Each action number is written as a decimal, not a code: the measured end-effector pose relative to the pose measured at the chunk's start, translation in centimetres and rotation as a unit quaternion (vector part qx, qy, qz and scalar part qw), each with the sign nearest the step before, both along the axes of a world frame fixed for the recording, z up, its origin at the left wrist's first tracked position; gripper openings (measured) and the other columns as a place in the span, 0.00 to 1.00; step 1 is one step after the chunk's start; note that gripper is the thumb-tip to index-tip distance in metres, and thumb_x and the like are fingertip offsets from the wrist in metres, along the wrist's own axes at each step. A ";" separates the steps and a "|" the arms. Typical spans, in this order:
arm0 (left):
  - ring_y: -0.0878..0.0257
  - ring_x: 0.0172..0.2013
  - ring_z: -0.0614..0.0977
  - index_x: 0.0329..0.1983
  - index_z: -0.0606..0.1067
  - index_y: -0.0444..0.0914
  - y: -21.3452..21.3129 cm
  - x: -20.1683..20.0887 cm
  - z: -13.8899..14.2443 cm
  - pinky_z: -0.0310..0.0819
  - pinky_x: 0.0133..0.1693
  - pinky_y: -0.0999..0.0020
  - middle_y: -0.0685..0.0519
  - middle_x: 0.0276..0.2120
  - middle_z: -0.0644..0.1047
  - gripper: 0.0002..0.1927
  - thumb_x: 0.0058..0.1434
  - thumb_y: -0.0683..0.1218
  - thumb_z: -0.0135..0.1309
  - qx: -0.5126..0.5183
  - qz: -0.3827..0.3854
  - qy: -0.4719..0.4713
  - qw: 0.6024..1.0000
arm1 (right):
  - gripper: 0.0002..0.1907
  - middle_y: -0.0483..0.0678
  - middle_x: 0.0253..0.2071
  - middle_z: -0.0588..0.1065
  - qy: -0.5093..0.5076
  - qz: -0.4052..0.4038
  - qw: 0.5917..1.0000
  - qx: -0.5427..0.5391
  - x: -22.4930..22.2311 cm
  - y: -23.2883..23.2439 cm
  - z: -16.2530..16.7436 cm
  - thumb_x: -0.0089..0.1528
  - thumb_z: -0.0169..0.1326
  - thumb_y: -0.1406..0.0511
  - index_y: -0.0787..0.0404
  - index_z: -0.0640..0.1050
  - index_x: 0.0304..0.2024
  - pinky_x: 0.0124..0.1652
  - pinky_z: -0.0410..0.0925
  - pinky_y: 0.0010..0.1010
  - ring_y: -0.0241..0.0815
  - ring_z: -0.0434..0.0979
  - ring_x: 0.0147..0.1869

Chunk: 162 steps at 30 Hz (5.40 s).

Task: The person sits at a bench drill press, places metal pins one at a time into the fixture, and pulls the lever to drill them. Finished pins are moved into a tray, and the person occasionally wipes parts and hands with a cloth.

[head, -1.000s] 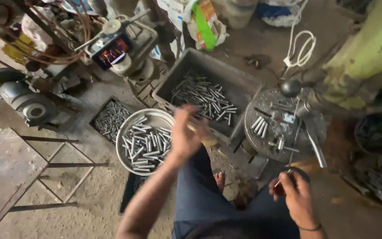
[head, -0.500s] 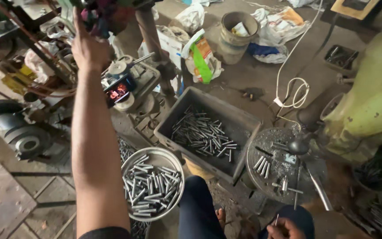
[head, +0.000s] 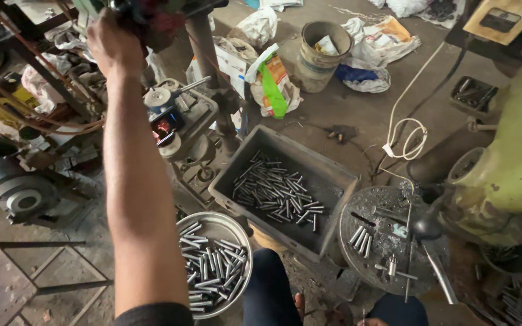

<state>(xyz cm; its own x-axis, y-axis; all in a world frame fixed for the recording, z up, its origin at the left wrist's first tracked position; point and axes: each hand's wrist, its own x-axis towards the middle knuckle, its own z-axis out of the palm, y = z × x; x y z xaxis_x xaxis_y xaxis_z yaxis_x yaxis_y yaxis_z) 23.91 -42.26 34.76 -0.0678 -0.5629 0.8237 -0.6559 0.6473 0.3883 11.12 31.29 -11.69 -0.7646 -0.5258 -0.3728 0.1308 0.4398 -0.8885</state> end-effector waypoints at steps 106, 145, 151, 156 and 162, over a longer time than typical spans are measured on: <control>0.61 0.49 0.79 0.65 0.68 0.32 56.1 -0.7 -23.5 0.74 0.54 0.66 0.49 0.51 0.78 0.20 0.75 0.48 0.46 0.654 -0.511 0.425 0.362 | 0.05 0.54 0.50 0.76 0.416 0.057 0.873 -0.247 2.1 -9.0 30.1 0.66 0.55 0.67 0.64 0.77 0.40 0.53 0.68 0.36 0.51 0.77 0.53; 0.75 0.33 0.74 0.42 0.79 0.33 55.0 -2.0 -24.0 0.72 0.36 0.76 0.61 0.32 0.79 0.12 0.71 0.48 0.54 0.548 -0.444 0.272 0.654 | 0.07 0.56 0.38 0.77 0.309 0.199 0.921 -0.132 3.8 -5.6 31.1 0.61 0.55 0.68 0.65 0.78 0.40 0.42 0.70 0.39 0.55 0.78 0.43; 0.71 0.38 0.76 0.45 0.77 0.30 54.2 -1.1 -23.9 0.73 0.43 0.72 0.56 0.36 0.80 0.10 0.73 0.42 0.49 0.564 -0.541 0.231 0.580 | 0.11 0.50 0.38 0.77 0.353 0.131 0.916 -0.135 2.8 -5.4 33.7 0.60 0.60 0.64 0.63 0.81 0.43 0.42 0.70 0.34 0.47 0.79 0.42; 0.71 0.50 0.77 0.60 0.69 0.34 54.6 0.8 -20.1 0.72 0.55 0.72 0.57 0.47 0.78 0.21 0.62 0.35 0.49 0.571 -0.584 0.133 0.561 | 0.09 0.50 0.40 0.75 0.444 0.159 0.872 -0.130 0.9 -6.4 34.2 0.59 0.63 0.64 0.63 0.81 0.39 0.43 0.69 0.34 0.48 0.77 0.45; 0.71 0.43 0.78 0.56 0.74 0.34 54.9 1.7 -18.9 0.76 0.48 0.70 0.55 0.42 0.81 0.17 0.63 0.37 0.54 0.577 -0.569 0.123 0.573 | 0.13 0.51 0.41 0.75 0.438 0.168 0.867 -0.168 1.2 -6.2 34.4 0.59 0.62 0.64 0.64 0.81 0.43 0.45 0.69 0.34 0.48 0.77 0.46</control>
<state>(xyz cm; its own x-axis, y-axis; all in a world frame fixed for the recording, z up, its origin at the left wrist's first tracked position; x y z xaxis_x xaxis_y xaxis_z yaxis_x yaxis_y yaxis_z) 25.59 12.66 15.88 -0.8937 -0.4485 0.0118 0.1027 -0.1791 0.9785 12.31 25.07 22.75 -0.4596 -0.7392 0.4922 -0.7448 0.0189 -0.6671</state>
